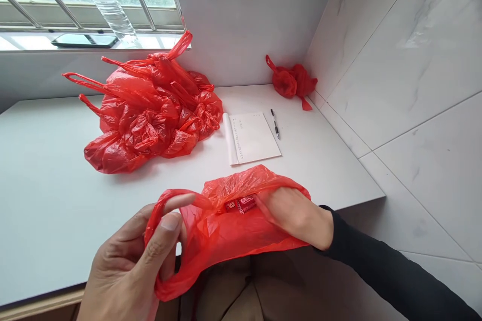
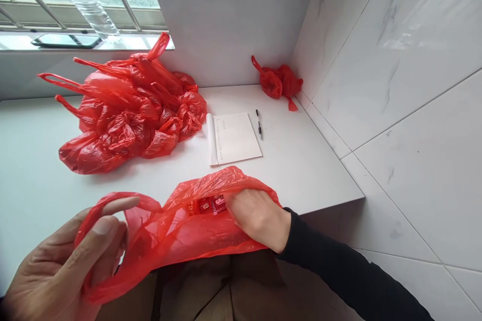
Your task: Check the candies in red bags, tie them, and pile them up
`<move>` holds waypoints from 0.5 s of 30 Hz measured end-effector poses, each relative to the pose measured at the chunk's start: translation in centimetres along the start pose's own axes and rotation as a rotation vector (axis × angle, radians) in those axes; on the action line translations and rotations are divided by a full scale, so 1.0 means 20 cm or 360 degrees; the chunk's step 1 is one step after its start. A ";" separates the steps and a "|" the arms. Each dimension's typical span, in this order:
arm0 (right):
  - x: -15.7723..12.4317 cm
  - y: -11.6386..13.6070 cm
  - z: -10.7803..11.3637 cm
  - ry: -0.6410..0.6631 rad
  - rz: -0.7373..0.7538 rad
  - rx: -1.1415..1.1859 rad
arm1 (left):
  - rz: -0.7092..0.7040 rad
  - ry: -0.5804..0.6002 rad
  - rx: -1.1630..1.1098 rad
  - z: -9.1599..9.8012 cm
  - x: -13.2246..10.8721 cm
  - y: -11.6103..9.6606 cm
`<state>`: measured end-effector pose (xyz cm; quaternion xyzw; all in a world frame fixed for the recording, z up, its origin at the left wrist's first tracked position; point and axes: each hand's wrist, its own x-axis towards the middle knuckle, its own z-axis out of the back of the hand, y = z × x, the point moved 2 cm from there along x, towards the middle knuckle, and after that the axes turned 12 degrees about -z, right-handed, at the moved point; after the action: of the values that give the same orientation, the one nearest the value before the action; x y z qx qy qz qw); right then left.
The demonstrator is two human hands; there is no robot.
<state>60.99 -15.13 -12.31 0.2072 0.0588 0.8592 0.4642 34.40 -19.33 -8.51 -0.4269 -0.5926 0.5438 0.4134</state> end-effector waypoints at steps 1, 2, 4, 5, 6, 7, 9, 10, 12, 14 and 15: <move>0.00 0.01 0.02 -0.0046 -0.0069 -0.0110 | -0.0009 -0.0004 0.0004 0.00 -0.01 0.01; -0.01 0.03 0.03 -0.0079 -0.0134 -0.0218 | -0.0039 0.0007 0.0022 -0.01 -0.03 0.02; -0.01 0.04 0.05 -0.0133 -0.0211 -0.0362 | -0.0146 0.0034 0.0080 -0.01 -0.05 0.02; -0.01 0.03 0.05 -0.0144 -0.0218 -0.0386 | -0.0194 0.0046 0.0114 -0.01 -0.06 0.02; -0.01 0.03 0.05 -0.0141 -0.0210 -0.0377 | -0.0237 0.0053 0.0142 -0.01 -0.07 0.02; -0.01 0.01 0.04 -0.0122 -0.0211 -0.0345 | -0.0277 0.0066 0.0166 -0.01 -0.08 0.02; -0.01 -0.03 0.02 -0.0081 -0.0231 -0.0252 | -0.0346 0.0087 0.0230 -0.01 -0.08 0.01; -0.01 -0.04 0.01 -0.0073 -0.0228 -0.0208 | -0.0363 0.0084 0.0265 -0.01 -0.08 0.01; 0.00 -0.04 0.00 -0.0107 -0.0200 -0.0158 | -0.0390 0.0052 0.0315 -0.01 -0.08 0.00; 0.03 0.01 0.00 -0.0116 -0.0150 -0.0123 | -0.0400 0.0039 0.0316 -0.01 -0.07 -0.01; 0.06 0.05 0.00 -0.0050 -0.0124 -0.0099 | -0.0405 0.0055 0.0294 -0.02 -0.07 -0.02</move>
<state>59.71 -14.73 -11.74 0.2037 0.0329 0.8385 0.5043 35.17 -20.60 -8.21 -0.3178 -0.5822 0.5319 0.5265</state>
